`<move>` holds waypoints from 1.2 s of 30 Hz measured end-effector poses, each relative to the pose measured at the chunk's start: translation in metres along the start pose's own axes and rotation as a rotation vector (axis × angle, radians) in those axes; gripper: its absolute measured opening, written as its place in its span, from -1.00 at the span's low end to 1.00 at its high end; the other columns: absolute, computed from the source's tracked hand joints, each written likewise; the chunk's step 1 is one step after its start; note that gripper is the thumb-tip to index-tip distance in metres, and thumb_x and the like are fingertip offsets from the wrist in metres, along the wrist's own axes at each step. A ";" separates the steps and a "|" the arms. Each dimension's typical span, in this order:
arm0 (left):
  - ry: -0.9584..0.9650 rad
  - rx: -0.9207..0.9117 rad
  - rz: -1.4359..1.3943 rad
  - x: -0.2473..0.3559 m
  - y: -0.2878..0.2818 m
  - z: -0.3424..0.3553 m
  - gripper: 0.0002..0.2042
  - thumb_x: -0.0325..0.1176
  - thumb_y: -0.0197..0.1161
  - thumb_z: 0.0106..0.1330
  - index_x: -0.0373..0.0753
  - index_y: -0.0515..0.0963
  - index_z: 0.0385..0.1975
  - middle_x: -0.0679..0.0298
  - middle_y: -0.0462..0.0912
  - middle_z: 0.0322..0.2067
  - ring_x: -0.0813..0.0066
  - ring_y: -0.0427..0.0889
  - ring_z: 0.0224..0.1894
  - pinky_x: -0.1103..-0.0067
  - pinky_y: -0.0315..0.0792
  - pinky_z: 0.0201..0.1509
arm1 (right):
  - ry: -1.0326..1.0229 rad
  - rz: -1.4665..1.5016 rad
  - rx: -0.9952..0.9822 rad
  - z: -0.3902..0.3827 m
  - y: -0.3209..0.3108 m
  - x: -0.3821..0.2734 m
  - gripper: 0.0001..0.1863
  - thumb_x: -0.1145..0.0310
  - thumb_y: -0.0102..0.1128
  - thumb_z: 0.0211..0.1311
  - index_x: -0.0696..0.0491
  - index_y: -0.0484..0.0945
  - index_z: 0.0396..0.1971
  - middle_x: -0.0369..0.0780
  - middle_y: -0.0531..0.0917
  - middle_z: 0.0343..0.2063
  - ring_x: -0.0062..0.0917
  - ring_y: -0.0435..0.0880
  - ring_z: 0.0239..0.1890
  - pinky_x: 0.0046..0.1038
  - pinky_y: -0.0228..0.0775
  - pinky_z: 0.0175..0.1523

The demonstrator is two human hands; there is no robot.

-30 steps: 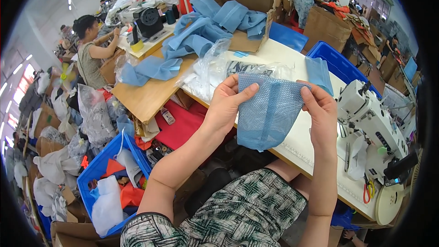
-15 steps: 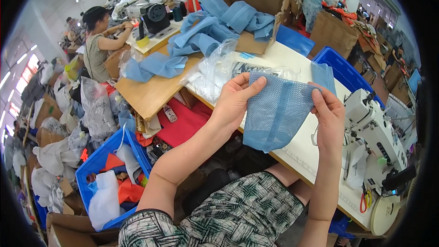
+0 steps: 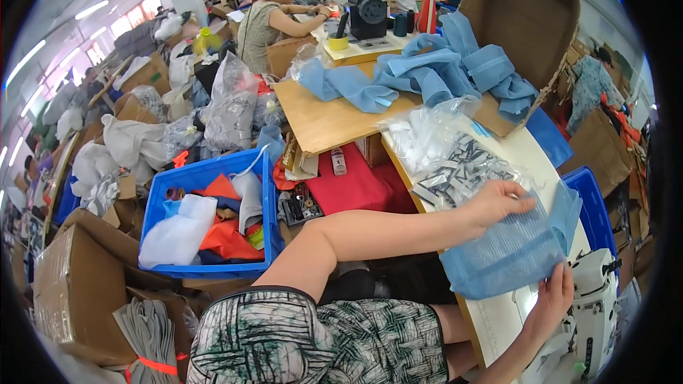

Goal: Sew pieces of blue mesh fabric using an industrial sewing machine.

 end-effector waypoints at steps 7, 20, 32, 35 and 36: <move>-0.324 -0.139 0.235 -0.084 0.029 0.027 -0.81 -0.28 0.52 0.29 -0.25 0.72 -0.26 0.27 0.78 -0.34 0.58 0.70 -0.32 0.58 0.55 -0.26 | 0.152 0.036 0.166 -0.029 -0.076 0.043 -0.70 0.28 0.32 0.44 0.22 0.62 -0.05 -0.28 0.68 -0.14 -0.71 0.57 -0.17 -0.57 0.36 -0.09; 0.264 -0.459 1.805 -0.231 0.122 0.114 -0.81 -0.37 0.50 -0.06 -0.23 0.78 -0.40 0.03 0.77 -0.33 0.16 0.77 -0.21 0.34 0.63 -0.15 | -0.328 -0.826 -0.147 -0.054 -0.052 0.100 -0.90 0.55 0.25 0.19 0.16 0.49 -0.46 -0.24 0.49 -0.49 -0.51 0.46 -0.51 -0.44 0.31 -0.35; 0.417 -0.273 1.242 -0.236 0.099 0.039 -0.84 -0.39 0.15 0.28 -0.18 0.51 -0.16 0.04 0.63 -0.22 -0.01 0.65 -0.14 0.18 0.54 -0.08 | -0.412 -0.993 -0.009 -0.079 -0.052 0.082 -0.81 0.51 0.28 0.03 0.06 0.39 -0.51 -0.19 0.39 -0.53 -0.24 0.38 -0.38 -0.20 0.20 -0.15; 0.378 -0.233 1.179 -0.198 0.086 0.034 -0.87 -0.44 0.18 0.23 -0.17 0.60 -0.26 0.12 0.65 -0.25 -0.01 0.62 -0.14 0.15 0.55 -0.12 | -0.428 -0.986 -0.016 -0.073 -0.033 0.067 -0.78 0.47 0.31 -0.06 0.03 0.38 -0.51 -0.20 0.39 -0.55 -0.24 0.39 -0.39 -0.18 0.18 -0.14; 0.393 -0.257 1.203 -0.190 0.086 0.036 -0.90 -0.43 0.17 0.24 -0.15 0.63 -0.31 0.14 0.65 -0.22 0.01 0.61 -0.14 0.17 0.55 -0.12 | -0.419 -0.991 -0.005 -0.068 -0.029 0.063 -0.77 0.47 0.31 -0.08 0.02 0.38 -0.50 -0.21 0.40 -0.54 -0.25 0.39 -0.39 -0.19 0.18 -0.14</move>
Point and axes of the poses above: each hand's wrist, its own z-axis towards the middle knuckle, its own y-axis out of the palm, x = y × z, the point moved 4 cm from there along z, towards the middle knuckle
